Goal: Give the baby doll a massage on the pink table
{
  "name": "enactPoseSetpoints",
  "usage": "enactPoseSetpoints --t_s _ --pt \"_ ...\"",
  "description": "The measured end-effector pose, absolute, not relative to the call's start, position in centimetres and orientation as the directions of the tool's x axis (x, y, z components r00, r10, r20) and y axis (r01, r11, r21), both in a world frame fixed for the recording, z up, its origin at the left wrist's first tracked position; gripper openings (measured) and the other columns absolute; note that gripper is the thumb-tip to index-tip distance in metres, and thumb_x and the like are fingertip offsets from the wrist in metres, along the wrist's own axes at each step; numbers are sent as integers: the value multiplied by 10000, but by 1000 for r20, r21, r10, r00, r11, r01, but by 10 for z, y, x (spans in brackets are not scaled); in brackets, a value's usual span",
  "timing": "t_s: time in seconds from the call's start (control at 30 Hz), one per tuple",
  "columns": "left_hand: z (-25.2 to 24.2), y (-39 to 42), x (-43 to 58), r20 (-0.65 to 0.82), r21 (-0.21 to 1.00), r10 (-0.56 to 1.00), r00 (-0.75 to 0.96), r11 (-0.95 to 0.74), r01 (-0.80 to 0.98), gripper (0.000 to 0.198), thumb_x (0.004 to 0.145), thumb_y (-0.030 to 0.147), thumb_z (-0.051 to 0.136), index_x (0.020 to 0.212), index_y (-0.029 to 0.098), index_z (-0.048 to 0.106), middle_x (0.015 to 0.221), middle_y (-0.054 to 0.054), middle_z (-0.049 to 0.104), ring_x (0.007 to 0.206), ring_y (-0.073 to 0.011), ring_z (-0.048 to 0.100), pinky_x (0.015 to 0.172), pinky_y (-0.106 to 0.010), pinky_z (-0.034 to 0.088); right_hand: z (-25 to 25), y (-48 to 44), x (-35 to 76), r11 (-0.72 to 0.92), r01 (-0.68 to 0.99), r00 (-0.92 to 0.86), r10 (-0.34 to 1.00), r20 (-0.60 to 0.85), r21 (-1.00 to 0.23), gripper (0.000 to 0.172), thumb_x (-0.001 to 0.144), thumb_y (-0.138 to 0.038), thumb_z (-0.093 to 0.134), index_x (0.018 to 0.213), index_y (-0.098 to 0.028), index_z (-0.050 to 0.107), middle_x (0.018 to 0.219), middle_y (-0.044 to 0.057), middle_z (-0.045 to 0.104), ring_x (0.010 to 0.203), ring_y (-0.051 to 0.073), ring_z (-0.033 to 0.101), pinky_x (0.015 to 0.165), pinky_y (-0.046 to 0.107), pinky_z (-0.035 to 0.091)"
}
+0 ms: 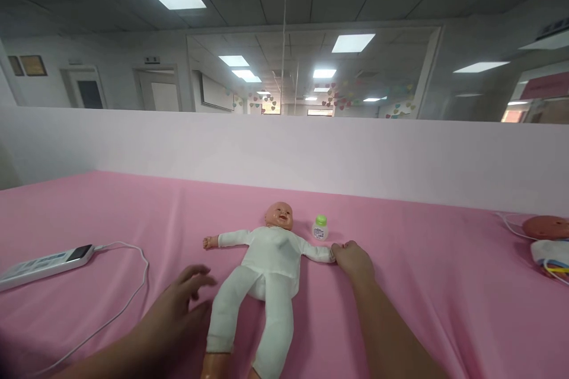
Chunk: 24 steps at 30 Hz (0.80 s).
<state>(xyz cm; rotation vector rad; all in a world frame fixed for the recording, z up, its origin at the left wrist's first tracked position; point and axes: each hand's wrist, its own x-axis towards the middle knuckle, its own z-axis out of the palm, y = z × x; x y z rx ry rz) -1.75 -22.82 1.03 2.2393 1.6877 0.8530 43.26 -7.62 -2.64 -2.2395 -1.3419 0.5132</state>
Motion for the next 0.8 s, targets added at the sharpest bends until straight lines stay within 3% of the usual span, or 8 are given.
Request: enactPoseSetpoints --t_s 0.13,0.23,0.43,0.6,0.73,0.8 --pt "23 -142 -2 315 346 949 3 -118 931 615 760 150 608 1367 242 637 1595 -129 443 1379 -370 506 1098 -492 463 -22 -81 431 -397 716 443 894 -66 -574 331 884 -526 498 918 -232 645 947 109 740 901 300 723 724 372 501" --pt "28 -93 -4 219 303 971 -91 21 953 654 787 192 581 1442 201 581 1536 -153 527 1339 -422 511 1067 -544 444 -18 -82 429 -394 717 445 894 -58 -575 355 894 -541 492 931 -225 650 938 105 745 902 299 720 739 378 497" --pt "6 -53 -8 238 268 967 -90 23 963 571 823 239 551 1388 217 632 1414 -155 632 1320 -421 529 1129 -572 333 -14 -83 437 -408 747 444 894 -63 -525 387 894 -564 510 957 -219 673 953 97 759 907 285 722 760 367 499" --pt "-9 -41 -21 168 406 980 -108 31 913 565 794 290 582 1347 194 648 1414 -187 606 1259 -438 561 1069 -537 412 -9 -85 444 -445 760 467 881 -79 -473 470 894 -601 511 1058 -202 697 1042 119 765 945 292 730 786 373 515" --pt "-8 -39 -28 176 498 971 -163 55 865 423 731 272 632 1145 218 704 1255 -190 666 1161 -440 594 950 -513 485 11 -96 443 -484 745 527 849 -40 -459 679 857 -611 585 1351 -146 596 1189 179 731 1066 333 708 819 397 527" --pt "-6 -41 -28 210 554 962 -176 32 832 376 710 264 651 1081 241 710 1227 -173 672 1152 -440 596 931 -509 490 26 -111 434 -475 735 547 837 10 -484 705 855 -613 598 1395 -160 566 1149 157 742 1069 330 702 830 405 533"
